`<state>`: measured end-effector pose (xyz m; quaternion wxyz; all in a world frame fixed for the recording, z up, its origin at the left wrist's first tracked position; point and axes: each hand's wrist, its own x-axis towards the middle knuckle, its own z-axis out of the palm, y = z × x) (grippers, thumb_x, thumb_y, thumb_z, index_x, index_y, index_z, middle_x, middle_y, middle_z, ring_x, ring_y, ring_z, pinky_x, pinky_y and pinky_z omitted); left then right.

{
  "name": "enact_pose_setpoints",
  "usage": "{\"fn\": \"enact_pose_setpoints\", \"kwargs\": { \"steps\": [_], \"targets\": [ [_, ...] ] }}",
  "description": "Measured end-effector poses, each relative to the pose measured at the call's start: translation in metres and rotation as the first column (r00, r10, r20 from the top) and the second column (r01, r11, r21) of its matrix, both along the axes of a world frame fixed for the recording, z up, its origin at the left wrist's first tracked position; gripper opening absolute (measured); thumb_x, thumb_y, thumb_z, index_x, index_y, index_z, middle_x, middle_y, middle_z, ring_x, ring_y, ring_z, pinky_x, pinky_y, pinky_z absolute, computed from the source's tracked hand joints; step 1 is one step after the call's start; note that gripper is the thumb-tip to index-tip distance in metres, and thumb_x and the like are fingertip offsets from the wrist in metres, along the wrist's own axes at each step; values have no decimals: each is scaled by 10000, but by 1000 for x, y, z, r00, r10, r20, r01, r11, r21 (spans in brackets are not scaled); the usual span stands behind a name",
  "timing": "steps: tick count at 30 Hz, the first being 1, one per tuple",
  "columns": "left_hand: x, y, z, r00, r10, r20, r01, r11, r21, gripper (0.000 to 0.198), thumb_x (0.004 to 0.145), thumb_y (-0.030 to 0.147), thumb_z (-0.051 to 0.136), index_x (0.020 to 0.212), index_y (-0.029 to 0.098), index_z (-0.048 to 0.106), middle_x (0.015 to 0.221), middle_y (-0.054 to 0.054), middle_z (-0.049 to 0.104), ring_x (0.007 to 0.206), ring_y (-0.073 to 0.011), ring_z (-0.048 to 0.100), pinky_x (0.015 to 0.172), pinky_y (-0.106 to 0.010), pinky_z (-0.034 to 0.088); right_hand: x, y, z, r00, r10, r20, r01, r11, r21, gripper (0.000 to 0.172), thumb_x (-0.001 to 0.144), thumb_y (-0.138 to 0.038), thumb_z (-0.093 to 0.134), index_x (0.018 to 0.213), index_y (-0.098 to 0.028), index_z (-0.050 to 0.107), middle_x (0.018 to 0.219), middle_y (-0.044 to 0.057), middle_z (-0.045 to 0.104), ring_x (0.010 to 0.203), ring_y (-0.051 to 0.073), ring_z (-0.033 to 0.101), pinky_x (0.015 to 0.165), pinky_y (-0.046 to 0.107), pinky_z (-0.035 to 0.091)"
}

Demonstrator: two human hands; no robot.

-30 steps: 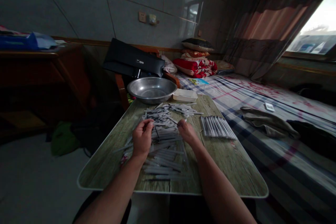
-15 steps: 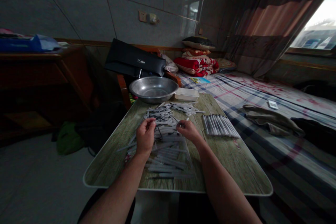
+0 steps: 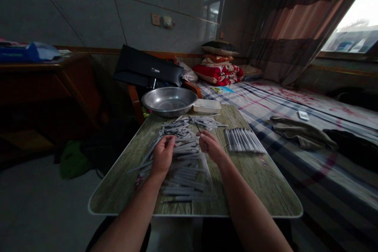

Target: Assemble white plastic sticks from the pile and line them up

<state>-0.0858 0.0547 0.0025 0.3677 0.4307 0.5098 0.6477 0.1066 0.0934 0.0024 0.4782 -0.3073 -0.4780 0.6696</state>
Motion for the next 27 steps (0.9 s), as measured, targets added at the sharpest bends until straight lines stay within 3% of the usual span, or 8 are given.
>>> {"fn": "enact_pose_setpoints", "kwargs": {
  "steps": [4, 9, 19, 27],
  "targets": [
    [-6, 4, -1, 978, 11, 206, -20, 999, 44, 251, 729, 385, 660, 840, 165, 610, 619, 46, 515, 428, -38, 375, 400, -159, 286, 10, 4, 2, 995, 24, -95, -29, 998, -52, 224, 716, -340, 596, 757, -223, 410, 464, -119, 290, 385, 58, 164, 382, 196, 115],
    [-12, 7, -1, 941, 82, 329, -115, 990, 82, 205, 724, 320, 656, 830, 153, 602, 631, 42, 504, 454, -37, 390, 402, -148, 289, 20, 0, 7, 994, -23, -104, 23, 1000, 1, 266, 684, -327, 668, 820, -216, 468, 449, -116, 340, 391, 58, 222, 408, 194, 147],
    [-11, 6, 0, 939, 111, 326, -140, 988, 69, 193, 722, 317, 654, 809, 154, 598, 611, 48, 489, 443, -37, 386, 390, -148, 281, 23, 1, 8, 987, -42, -157, 42, 999, -2, 203, 657, -295, 629, 765, -222, 473, 420, -118, 294, 383, 69, 210, 414, 204, 164],
    [-8, 3, 1, 965, 56, 257, -72, 996, 51, 181, 729, 327, 637, 794, 160, 604, 616, 43, 494, 442, -39, 384, 387, -150, 271, 23, 1, 11, 988, -6, -157, 0, 999, -35, 185, 633, -276, 610, 736, -221, 466, 409, -119, 269, 378, 66, 173, 412, 209, 127]
  ]
}}
